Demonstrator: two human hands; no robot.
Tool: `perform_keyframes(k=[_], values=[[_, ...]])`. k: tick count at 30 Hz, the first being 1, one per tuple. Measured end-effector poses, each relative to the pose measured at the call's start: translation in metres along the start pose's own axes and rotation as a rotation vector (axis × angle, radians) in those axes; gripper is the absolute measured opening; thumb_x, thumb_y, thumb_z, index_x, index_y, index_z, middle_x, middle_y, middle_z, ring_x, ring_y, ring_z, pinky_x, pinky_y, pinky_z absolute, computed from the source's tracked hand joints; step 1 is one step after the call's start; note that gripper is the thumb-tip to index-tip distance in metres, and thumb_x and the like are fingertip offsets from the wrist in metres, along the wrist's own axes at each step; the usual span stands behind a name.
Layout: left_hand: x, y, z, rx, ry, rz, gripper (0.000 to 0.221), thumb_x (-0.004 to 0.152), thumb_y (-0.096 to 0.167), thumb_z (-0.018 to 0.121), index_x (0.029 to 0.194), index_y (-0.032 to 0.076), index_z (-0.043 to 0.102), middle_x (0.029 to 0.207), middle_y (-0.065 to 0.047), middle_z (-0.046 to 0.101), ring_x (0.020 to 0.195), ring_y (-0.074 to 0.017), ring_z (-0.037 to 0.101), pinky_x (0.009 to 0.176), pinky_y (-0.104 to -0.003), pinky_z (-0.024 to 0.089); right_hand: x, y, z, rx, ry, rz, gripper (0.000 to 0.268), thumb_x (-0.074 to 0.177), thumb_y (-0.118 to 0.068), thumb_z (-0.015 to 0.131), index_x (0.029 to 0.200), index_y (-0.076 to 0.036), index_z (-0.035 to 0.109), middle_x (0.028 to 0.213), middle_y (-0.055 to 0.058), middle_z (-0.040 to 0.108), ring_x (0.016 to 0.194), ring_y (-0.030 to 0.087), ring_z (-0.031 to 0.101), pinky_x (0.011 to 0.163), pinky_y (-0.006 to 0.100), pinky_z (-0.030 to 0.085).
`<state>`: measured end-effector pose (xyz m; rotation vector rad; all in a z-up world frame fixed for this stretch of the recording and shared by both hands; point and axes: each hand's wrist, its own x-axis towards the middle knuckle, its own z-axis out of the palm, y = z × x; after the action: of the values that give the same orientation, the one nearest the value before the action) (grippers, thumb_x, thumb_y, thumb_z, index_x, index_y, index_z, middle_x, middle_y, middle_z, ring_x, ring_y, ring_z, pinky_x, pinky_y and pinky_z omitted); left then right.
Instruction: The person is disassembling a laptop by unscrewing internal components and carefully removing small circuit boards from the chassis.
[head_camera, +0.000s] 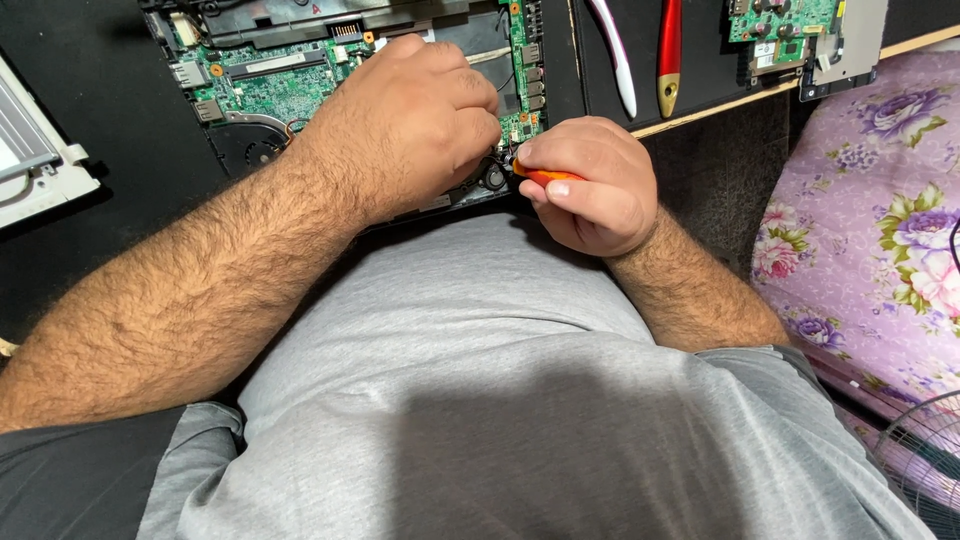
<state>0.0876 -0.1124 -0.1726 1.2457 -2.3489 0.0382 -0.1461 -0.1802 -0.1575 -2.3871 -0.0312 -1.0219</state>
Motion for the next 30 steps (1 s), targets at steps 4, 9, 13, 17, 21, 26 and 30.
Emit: perform_keyframes(k=[4,9,13,17,21,26,30], values=[[0.0000,-0.0002,-0.0013,-0.014,0.007,0.003,0.017,0.098,0.028,0.071,0.082,0.024,0.069,0.097,0.011,0.070,0.087,-0.0203,0.059,0.072,-0.036,0.045,-0.0029,0.0002,-0.0003,-0.005,-0.013,0.011,0.035,0.106,0.002,0.064,0.130,-0.014,0.043,0.105,0.023,0.070,0.083,0.036,0.071,0.072,0.048,0.061],[0.0009,0.0010,-0.0062,-0.067,0.002,0.002,0.006,0.088,0.026,0.073,0.086,0.021,0.071,0.100,0.008,0.070,0.091,-0.0224,0.059,0.073,-0.038,0.045,-0.0014,-0.0005,-0.0003,-0.005,-0.008,0.013,0.034,0.107,0.001,0.063,0.129,-0.014,0.043,0.105,0.022,0.070,0.083,0.036,0.071,0.072,0.049,0.061],[0.0004,0.0005,-0.0037,-0.049,0.008,0.001,0.006,0.089,0.025,0.073,0.084,0.022,0.071,0.098,0.009,0.070,0.090,-0.0215,0.059,0.073,-0.038,0.045,-0.0011,-0.0005,-0.0003,-0.006,-0.010,0.011,0.033,0.107,0.002,0.063,0.129,-0.013,0.043,0.105,0.023,0.069,0.082,0.036,0.071,0.071,0.048,0.061],[-0.0005,0.0005,-0.0018,-0.025,-0.001,-0.002,0.009,0.092,0.027,0.072,0.083,0.024,0.071,0.098,0.011,0.069,0.089,-0.0206,0.058,0.072,-0.037,0.045,-0.0019,-0.0001,-0.0003,-0.011,-0.009,0.010,0.034,0.106,0.002,0.064,0.129,-0.013,0.043,0.105,0.023,0.070,0.083,0.036,0.071,0.072,0.048,0.061],[-0.0004,0.0013,-0.0010,-0.014,0.018,-0.007,0.014,0.095,0.029,0.072,0.082,0.023,0.071,0.096,0.010,0.068,0.087,-0.0206,0.057,0.072,-0.037,0.045,-0.0030,0.0005,-0.0002,-0.011,-0.004,0.013,0.034,0.106,0.002,0.064,0.128,-0.013,0.044,0.106,0.022,0.070,0.082,0.036,0.071,0.072,0.049,0.061],[0.0008,-0.0004,-0.0041,-0.061,0.024,-0.001,0.008,0.090,0.026,0.073,0.084,0.022,0.070,0.097,0.009,0.069,0.088,-0.0220,0.059,0.072,-0.038,0.044,-0.0025,0.0011,-0.0001,-0.011,-0.007,0.015,0.032,0.106,0.003,0.064,0.126,-0.012,0.044,0.105,0.023,0.070,0.082,0.037,0.071,0.072,0.049,0.061],[0.0009,0.0000,-0.0071,-0.091,0.019,-0.005,0.006,0.086,0.026,0.072,0.086,0.020,0.069,0.096,0.006,0.068,0.088,-0.0239,0.060,0.074,-0.039,0.044,-0.0018,0.0016,-0.0005,0.004,-0.001,0.013,0.033,0.106,0.002,0.062,0.128,-0.013,0.043,0.105,0.023,0.069,0.083,0.036,0.072,0.072,0.049,0.062]])
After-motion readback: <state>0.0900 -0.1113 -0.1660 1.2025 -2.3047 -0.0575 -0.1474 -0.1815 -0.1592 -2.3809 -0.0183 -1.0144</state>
